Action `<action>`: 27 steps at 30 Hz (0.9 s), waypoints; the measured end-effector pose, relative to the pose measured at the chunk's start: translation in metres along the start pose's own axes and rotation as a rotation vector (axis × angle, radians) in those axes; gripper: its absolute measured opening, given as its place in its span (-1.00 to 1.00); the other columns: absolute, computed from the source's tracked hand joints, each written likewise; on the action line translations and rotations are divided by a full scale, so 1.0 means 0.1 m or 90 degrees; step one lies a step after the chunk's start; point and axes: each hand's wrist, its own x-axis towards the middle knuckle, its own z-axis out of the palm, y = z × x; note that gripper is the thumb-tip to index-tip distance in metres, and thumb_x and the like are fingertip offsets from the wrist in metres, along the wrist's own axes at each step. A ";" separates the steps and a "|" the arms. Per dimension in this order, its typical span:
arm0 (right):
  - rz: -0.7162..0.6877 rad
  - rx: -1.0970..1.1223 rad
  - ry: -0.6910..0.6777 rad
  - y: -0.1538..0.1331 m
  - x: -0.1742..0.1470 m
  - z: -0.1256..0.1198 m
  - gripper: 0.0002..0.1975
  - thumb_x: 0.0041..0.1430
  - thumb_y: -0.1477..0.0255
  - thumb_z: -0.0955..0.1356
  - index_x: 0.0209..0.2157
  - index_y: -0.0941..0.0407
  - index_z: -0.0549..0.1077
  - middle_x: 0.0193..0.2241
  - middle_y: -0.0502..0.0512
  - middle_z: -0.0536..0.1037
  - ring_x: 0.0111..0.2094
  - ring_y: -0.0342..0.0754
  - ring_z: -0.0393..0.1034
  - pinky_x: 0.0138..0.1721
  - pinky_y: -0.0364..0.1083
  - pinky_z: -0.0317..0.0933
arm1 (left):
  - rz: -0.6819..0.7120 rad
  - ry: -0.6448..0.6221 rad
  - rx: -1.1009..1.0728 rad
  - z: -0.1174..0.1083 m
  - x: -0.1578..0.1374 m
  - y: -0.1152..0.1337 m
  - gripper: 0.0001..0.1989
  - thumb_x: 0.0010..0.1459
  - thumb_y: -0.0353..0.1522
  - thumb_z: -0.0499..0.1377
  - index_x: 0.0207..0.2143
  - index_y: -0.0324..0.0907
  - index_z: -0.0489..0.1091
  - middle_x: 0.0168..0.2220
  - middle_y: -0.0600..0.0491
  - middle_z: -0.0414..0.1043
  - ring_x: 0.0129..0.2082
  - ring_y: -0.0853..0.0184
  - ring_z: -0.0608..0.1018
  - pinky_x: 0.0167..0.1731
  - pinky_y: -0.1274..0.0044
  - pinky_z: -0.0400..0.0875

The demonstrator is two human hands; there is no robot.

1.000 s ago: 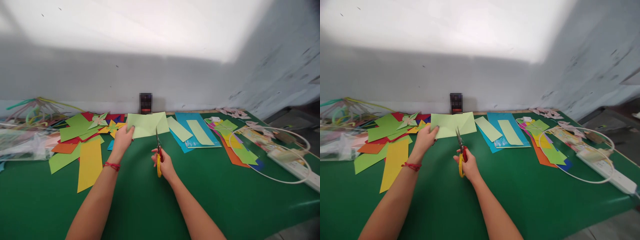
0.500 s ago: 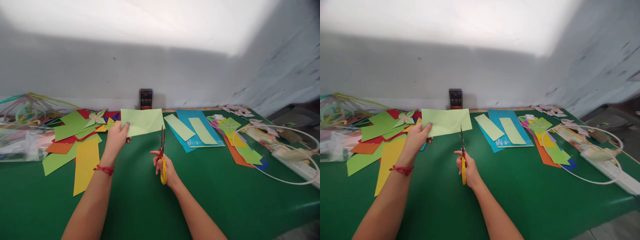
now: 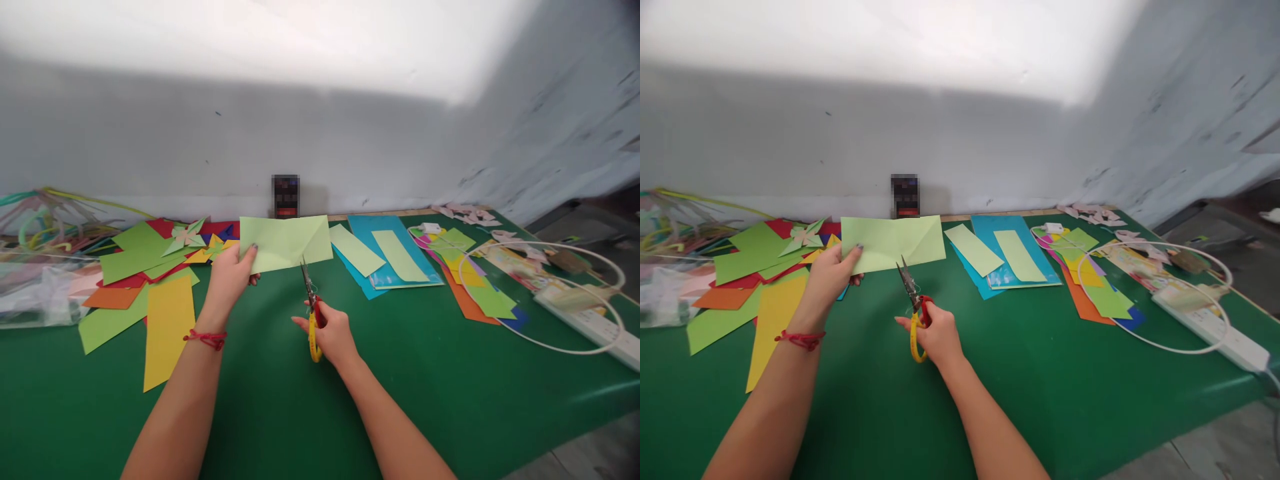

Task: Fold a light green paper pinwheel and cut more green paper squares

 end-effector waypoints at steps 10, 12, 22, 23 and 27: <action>-0.045 -0.163 -0.053 0.01 -0.02 0.07 -0.74 0.02 0.17 0.30 -0.34 0.05 0.42 -0.63 -0.03 0.38 -0.62 -0.14 0.21 -0.59 -0.18 -0.04 | 0.051 -0.004 -0.051 0.22 -0.07 0.05 -0.75 0.08 -0.21 0.03 -0.57 -0.16 0.20 -0.64 0.16 0.27 -0.64 0.39 0.42 -0.63 0.58 0.28; -0.041 -0.148 -0.059 0.01 -0.02 0.06 -0.74 0.02 0.17 0.30 -0.35 0.06 0.41 -0.63 -0.04 0.37 -0.61 -0.14 0.20 -0.58 -0.18 -0.03 | 0.013 -0.042 -0.127 0.24 -0.08 0.05 -0.76 0.07 -0.20 0.04 -0.52 -0.17 0.23 -0.63 0.17 0.27 -0.68 0.39 0.42 -0.65 0.56 0.31; -0.022 -0.053 -0.009 -0.04 -0.03 0.04 -0.78 0.00 0.23 0.32 -0.40 0.09 0.34 -0.67 -0.09 0.23 -0.64 -0.19 0.07 -0.58 -0.19 0.00 | -0.015 -0.033 -0.138 0.29 -0.05 0.01 -0.80 0.05 -0.25 0.05 -0.51 -0.19 0.26 -0.67 0.16 0.26 -0.71 0.44 0.35 -0.69 0.58 0.34; -0.024 -0.053 -0.008 -0.04 -0.04 0.05 -0.78 -0.01 0.23 0.33 -0.40 0.09 0.33 -0.67 -0.10 0.23 -0.64 -0.19 0.07 -0.58 -0.19 0.01 | -0.012 -0.034 -0.126 0.33 -0.06 0.00 -0.80 0.05 -0.25 0.05 -0.51 -0.19 0.26 -0.66 0.16 0.26 -0.71 0.44 0.35 -0.68 0.59 0.34; -0.042 -0.113 -0.029 -0.01 -0.04 0.09 -0.78 -0.02 0.22 0.33 -0.44 0.07 0.32 -0.65 -0.08 0.28 -0.64 -0.18 0.11 -0.59 -0.18 -0.02 | -0.021 -0.074 -0.155 0.46 -0.09 -0.03 -0.79 0.05 -0.22 0.04 -0.42 -0.19 0.30 -0.54 0.14 0.33 -0.67 0.45 0.39 -0.66 0.58 0.37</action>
